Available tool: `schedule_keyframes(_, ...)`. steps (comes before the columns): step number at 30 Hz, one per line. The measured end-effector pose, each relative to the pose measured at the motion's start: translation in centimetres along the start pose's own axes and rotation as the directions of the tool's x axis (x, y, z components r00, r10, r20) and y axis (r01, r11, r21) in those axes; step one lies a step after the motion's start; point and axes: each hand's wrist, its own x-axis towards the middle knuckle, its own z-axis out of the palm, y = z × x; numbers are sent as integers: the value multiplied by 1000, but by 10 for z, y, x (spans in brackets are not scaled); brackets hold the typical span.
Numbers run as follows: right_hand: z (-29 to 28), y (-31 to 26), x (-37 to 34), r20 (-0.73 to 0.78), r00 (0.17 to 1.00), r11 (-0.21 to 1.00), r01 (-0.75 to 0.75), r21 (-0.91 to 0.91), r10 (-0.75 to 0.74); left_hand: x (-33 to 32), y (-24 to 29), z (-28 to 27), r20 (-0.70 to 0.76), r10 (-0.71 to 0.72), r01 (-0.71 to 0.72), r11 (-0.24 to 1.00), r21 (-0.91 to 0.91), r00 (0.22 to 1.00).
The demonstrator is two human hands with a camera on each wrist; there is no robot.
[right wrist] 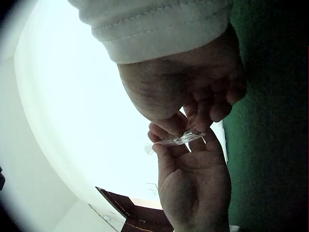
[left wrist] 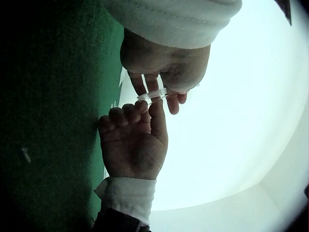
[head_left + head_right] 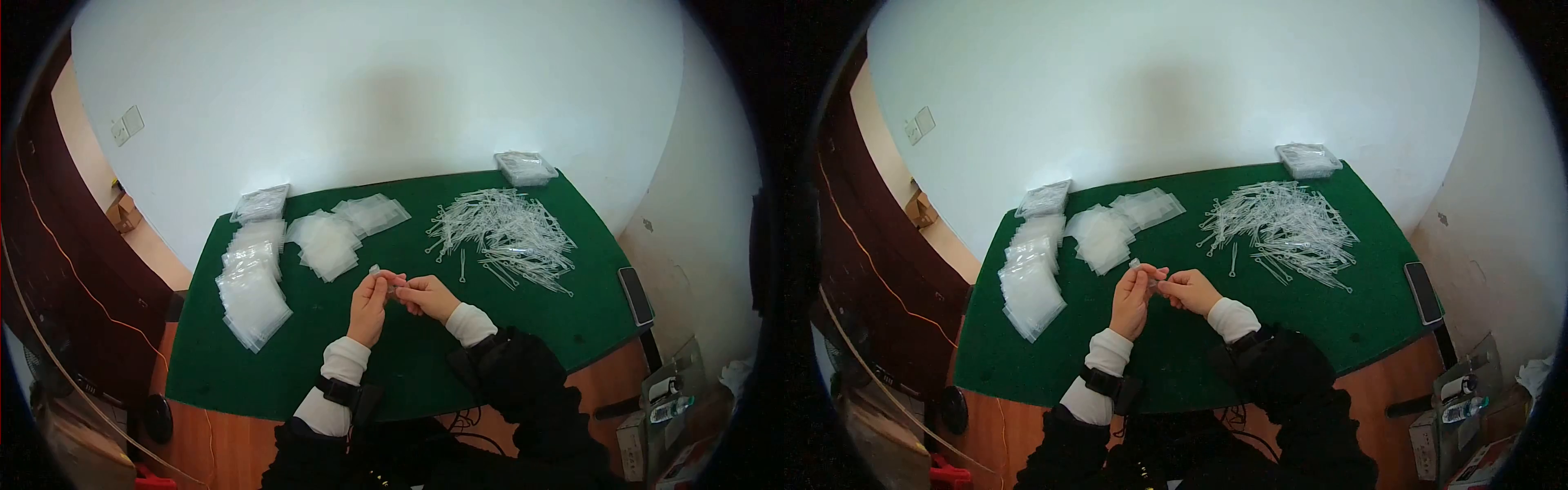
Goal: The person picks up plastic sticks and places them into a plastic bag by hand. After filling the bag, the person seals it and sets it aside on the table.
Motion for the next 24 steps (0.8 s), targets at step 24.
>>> schedule_keyframes(24,-4,8,6,-152,919,917,381,115,-363,-4,-2,2,142,-299,296,954,45,943)
